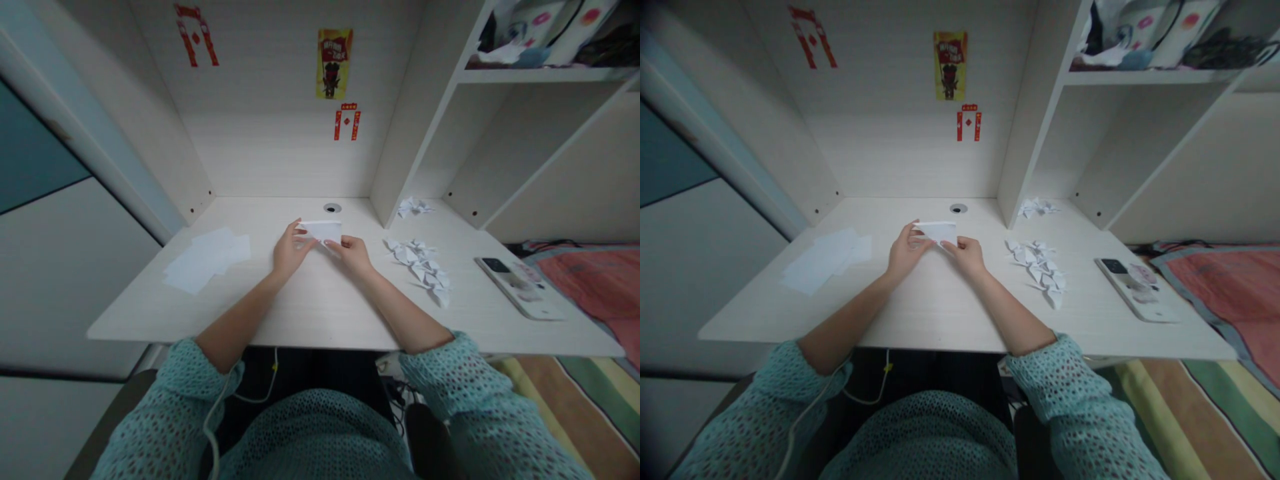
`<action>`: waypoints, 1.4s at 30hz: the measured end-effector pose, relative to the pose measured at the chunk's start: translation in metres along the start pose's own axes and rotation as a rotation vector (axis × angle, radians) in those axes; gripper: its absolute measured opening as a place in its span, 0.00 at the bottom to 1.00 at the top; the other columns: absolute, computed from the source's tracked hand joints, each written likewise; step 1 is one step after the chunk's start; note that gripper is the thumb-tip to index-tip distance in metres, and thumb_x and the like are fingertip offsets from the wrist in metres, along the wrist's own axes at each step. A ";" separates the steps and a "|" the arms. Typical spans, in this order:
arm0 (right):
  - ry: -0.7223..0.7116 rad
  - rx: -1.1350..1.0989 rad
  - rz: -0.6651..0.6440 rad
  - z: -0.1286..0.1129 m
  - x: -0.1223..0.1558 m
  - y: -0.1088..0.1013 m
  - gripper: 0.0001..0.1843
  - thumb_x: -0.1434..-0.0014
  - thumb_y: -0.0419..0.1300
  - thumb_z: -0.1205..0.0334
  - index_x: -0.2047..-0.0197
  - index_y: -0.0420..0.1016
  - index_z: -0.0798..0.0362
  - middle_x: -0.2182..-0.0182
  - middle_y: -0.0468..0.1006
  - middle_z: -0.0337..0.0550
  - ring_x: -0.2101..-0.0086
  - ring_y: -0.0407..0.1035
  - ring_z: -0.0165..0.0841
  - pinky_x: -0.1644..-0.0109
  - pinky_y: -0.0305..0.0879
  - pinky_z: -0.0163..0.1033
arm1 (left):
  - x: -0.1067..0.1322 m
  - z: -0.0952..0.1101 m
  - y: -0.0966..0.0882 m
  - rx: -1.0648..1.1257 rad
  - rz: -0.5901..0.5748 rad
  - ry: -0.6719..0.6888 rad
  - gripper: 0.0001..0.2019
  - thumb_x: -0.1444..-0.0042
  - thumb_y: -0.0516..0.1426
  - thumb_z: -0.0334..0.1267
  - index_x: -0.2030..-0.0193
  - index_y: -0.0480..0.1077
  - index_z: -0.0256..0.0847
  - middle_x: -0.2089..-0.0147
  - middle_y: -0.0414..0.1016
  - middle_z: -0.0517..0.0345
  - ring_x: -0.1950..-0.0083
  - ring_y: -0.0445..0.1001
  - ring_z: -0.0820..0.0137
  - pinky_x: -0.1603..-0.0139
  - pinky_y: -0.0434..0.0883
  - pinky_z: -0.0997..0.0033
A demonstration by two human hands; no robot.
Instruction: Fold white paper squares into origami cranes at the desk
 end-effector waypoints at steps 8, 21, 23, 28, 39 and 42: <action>0.077 -0.237 -0.011 0.000 0.010 0.014 0.24 0.60 0.65 0.43 0.69 0.78 0.57 0.73 0.77 0.43 0.74 0.65 0.30 0.70 0.56 0.34 | -0.003 -0.011 0.023 0.183 -0.183 -0.028 0.12 0.52 0.59 0.45 0.70 0.74 0.38 0.64 0.77 0.53 0.60 0.73 0.67 0.54 0.67 0.69; 0.075 -0.128 -0.057 -0.013 0.020 0.022 0.23 0.58 0.63 0.43 0.79 0.75 0.58 0.84 0.70 0.39 0.81 0.56 0.26 0.77 0.48 0.33 | 0.004 -0.004 0.018 0.261 -0.135 -0.073 0.14 0.53 0.59 0.47 0.69 0.75 0.37 0.66 0.77 0.53 0.61 0.72 0.68 0.56 0.67 0.69; 0.072 -0.125 -0.068 -0.015 0.022 0.023 0.23 0.58 0.63 0.43 0.79 0.76 0.58 0.84 0.71 0.39 0.81 0.58 0.27 0.77 0.49 0.33 | 0.004 -0.006 0.015 0.292 -0.094 -0.117 0.14 0.53 0.59 0.47 0.70 0.75 0.37 0.65 0.77 0.53 0.62 0.72 0.68 0.58 0.66 0.70; 0.083 -0.107 -0.097 -0.013 0.024 0.029 0.22 0.59 0.64 0.43 0.78 0.77 0.58 0.83 0.73 0.41 0.81 0.60 0.28 0.77 0.50 0.33 | -0.001 -0.017 0.001 0.337 0.029 -0.211 0.15 0.54 0.59 0.48 0.65 0.76 0.39 0.63 0.77 0.54 0.61 0.72 0.69 0.63 0.65 0.71; 0.079 -0.041 -0.118 -0.018 0.027 0.031 0.21 0.58 0.64 0.45 0.79 0.76 0.57 0.82 0.73 0.41 0.82 0.56 0.26 0.77 0.46 0.34 | -0.003 -0.036 0.000 0.407 0.073 -0.288 0.18 0.53 0.59 0.49 0.60 0.74 0.39 0.57 0.76 0.50 0.57 0.72 0.68 0.65 0.64 0.74; 0.071 -0.058 -0.129 -0.017 0.027 0.032 0.20 0.57 0.63 0.45 0.78 0.77 0.57 0.82 0.74 0.41 0.82 0.55 0.25 0.77 0.45 0.34 | -0.002 -0.035 0.000 0.408 0.087 -0.293 0.19 0.53 0.58 0.50 0.59 0.74 0.39 0.57 0.76 0.51 0.57 0.72 0.68 0.65 0.64 0.74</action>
Point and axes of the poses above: each hand's wrist, its own x-axis away from the middle knuckle, its own y-axis out of the palm, z = x × y, the point moved 8 cm from there along -x, towards the middle knuckle
